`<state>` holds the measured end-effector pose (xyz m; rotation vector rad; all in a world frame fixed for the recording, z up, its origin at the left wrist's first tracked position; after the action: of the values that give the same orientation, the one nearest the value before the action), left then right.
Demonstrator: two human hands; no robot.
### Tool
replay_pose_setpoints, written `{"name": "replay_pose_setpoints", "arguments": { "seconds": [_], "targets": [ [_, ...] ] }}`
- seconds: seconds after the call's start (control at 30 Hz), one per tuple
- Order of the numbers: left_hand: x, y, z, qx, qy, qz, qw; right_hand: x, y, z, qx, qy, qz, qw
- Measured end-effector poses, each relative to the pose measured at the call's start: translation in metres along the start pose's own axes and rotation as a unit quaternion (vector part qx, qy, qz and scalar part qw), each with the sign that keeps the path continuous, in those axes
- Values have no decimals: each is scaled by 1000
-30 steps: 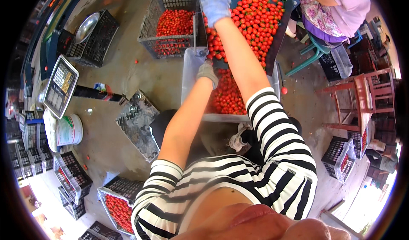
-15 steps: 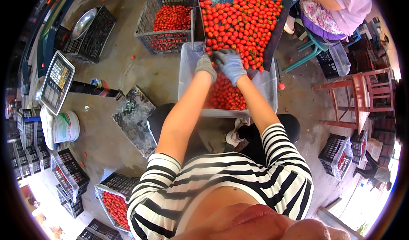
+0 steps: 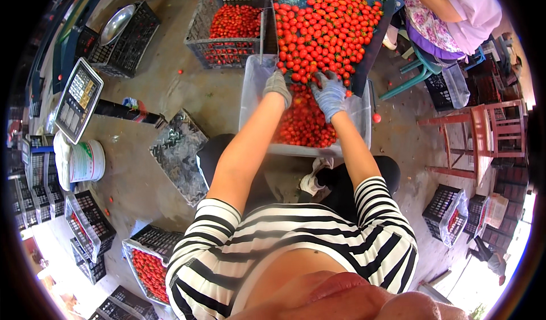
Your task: The person sorts tomatoes by hand, moving them from plastic crates onto a conveyor belt and into other containers.
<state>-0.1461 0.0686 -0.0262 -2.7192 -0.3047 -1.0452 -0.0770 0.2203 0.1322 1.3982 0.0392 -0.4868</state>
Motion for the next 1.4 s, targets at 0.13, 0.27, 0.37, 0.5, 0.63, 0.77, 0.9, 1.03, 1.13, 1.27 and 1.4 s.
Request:
{"name": "replay_pose_setpoints", "arguments": {
  "seconds": [0.13,0.27,0.37,0.5,0.63,0.77,0.9,1.03,1.13,1.27,1.4],
  "targets": [
    [-43,37,13,45,-8,-5,999,-28,23,78,-84,73,-83,990],
    [22,-8,-5,149,121,45,980,-74,-4,95,-31,104,-69,992],
    [10,0,-6,177,107,64,976,-59,-17,111,-13,135,-80,988],
    [11,3,1,172,107,13,979,-27,-32,93,21,199,-11,980],
    [6,7,-1,143,55,10,988,-9,-14,73,-82,199,52,975],
    [-6,20,1,89,26,-7,996,-49,24,-4,-25,7,-122,992],
    [27,-10,-9,33,55,30,997,-42,-2,-51,32,-51,-55,997],
    [-44,18,16,28,-28,15,999,-17,-9,0,34,22,4,999],
    [-46,1,26,48,-16,26,998,-17,-14,-6,24,42,21,999],
    [-48,15,10,1,-99,14,995,-54,0,27,-80,63,-54,993],
    [13,12,-5,-29,27,-14,999,-50,-17,62,45,77,-2,996]
  ]
}}
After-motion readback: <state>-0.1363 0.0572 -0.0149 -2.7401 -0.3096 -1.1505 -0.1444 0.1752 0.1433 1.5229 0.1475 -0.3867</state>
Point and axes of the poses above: each hand's wrist, its own x-axis away from the middle knuckle, its own y-axis out of the back of the hand, z = x × y, the point moved 9 cm from there along -x, towards the middle knuckle, and after that the axes turned 12 degrees about -z, right-handed, at the moved point
